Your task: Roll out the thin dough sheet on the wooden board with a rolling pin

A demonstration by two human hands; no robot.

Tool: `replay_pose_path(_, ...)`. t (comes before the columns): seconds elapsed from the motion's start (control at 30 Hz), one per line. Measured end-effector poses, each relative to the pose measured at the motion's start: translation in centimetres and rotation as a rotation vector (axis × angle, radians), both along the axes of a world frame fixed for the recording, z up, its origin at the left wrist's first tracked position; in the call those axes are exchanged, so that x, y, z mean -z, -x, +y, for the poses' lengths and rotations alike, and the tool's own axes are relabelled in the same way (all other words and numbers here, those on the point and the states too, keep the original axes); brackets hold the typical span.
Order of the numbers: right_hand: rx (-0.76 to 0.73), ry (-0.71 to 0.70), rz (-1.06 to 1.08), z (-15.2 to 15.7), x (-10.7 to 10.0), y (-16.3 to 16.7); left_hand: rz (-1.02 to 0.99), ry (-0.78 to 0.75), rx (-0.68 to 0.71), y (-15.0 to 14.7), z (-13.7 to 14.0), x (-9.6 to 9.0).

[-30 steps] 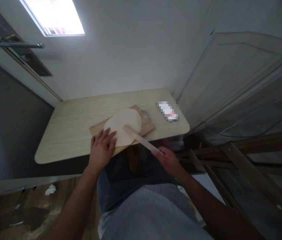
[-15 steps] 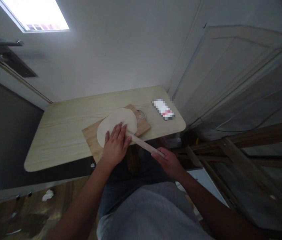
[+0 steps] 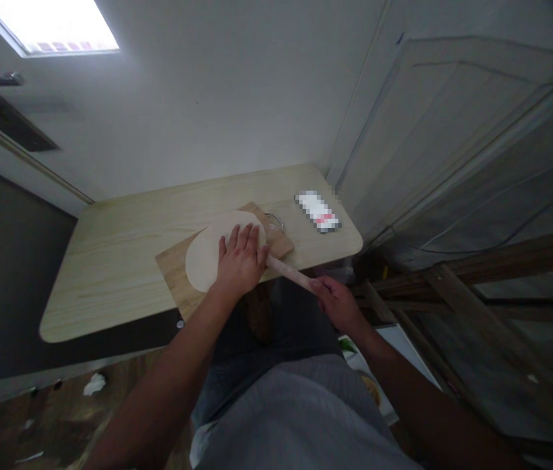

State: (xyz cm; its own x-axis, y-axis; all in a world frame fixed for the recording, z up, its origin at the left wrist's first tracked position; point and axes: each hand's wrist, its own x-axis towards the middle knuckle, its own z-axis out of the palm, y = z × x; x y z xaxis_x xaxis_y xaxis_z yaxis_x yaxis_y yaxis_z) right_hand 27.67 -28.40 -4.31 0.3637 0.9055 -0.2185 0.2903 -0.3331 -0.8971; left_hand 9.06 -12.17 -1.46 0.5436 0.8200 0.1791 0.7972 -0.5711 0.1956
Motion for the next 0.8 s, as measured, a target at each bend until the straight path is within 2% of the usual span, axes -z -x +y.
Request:
replay_pose_path(0.17, -0.013, 0.008, 0.054, -0.4, 0.0, 0.6, -0.002, -0.004, -0.008, 0.4, -0.4, -0.1)
replay_pose_path(0.33, -0.057, 0.039, 0.025, -1.4, 0.1, 1.8, -0.009, 0.0, -0.024, 2.9, -2.4, 0.1)
replay_pose_path(0.57, -0.125, 0.042, -0.017, -2.4, -1.8, 3.4, 0.015, 0.011, -0.068, 6.8, -5.6, 0.2)
replay_pose_path(0.67, -0.122, 0.043, -0.005, -2.5, -2.2, 3.6, 0.015, 0.011, -0.065, 7.0, -5.6, 0.2)
replay_pose_path(0.8, -0.054, 0.037, -0.025, -2.3, -1.7, 3.0, 0.004, 0.011, -0.05, 5.5, -4.5, 0.3)
